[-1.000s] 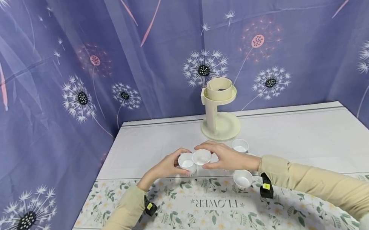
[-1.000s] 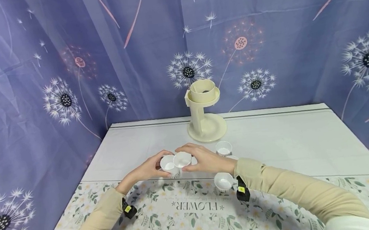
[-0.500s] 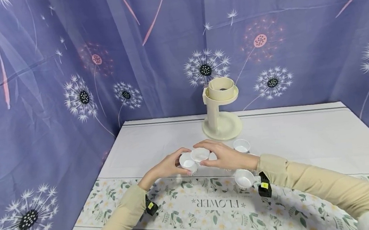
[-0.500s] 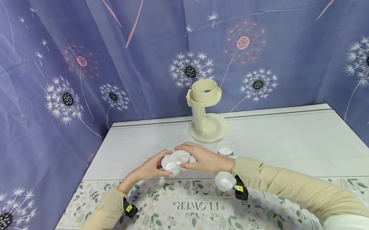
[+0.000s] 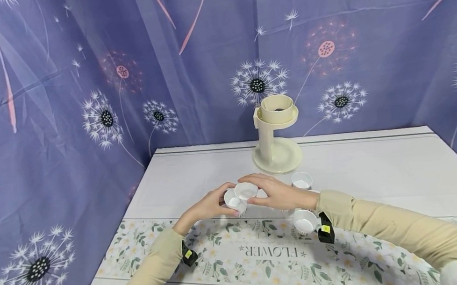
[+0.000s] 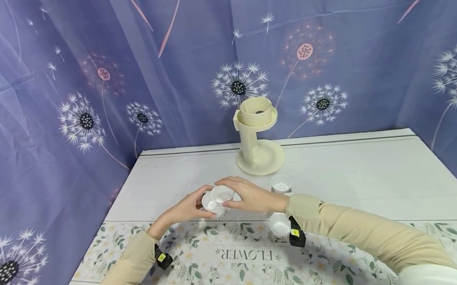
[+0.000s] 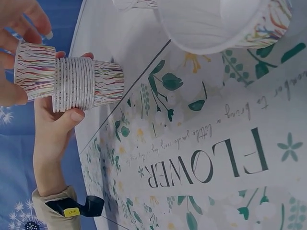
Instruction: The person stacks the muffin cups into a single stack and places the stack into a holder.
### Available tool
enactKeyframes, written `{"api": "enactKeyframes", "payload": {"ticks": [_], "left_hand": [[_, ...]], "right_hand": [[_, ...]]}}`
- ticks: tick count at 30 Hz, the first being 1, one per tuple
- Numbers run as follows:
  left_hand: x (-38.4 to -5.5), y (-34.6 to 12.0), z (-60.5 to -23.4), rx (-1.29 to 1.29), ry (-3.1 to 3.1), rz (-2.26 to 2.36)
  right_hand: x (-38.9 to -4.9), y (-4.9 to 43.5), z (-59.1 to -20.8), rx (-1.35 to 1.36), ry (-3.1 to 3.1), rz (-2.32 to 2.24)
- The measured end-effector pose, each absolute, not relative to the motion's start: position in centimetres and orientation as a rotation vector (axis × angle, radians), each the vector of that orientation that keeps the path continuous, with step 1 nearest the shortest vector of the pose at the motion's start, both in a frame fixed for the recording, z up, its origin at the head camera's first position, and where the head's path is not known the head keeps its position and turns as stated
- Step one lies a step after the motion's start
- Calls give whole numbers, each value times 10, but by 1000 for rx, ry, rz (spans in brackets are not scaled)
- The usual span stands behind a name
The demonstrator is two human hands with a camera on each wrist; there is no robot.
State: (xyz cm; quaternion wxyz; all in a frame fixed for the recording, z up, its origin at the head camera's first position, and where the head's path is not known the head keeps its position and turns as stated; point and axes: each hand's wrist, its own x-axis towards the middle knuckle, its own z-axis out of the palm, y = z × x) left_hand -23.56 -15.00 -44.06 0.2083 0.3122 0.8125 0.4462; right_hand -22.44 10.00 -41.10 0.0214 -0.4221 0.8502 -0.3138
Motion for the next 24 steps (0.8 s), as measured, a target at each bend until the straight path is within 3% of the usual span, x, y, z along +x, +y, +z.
{"api": "enactKeyframes", "payload": {"ticks": [7, 24], "left_hand": [[-247, -154, -462, 873, 2281, 1244], [-246, -156, -462, 833, 2265, 1265]], "right_hand": [[-226, 97, -411, -1311, 2639, -964], [-231, 88, -414, -1411, 2590, -986]]}}
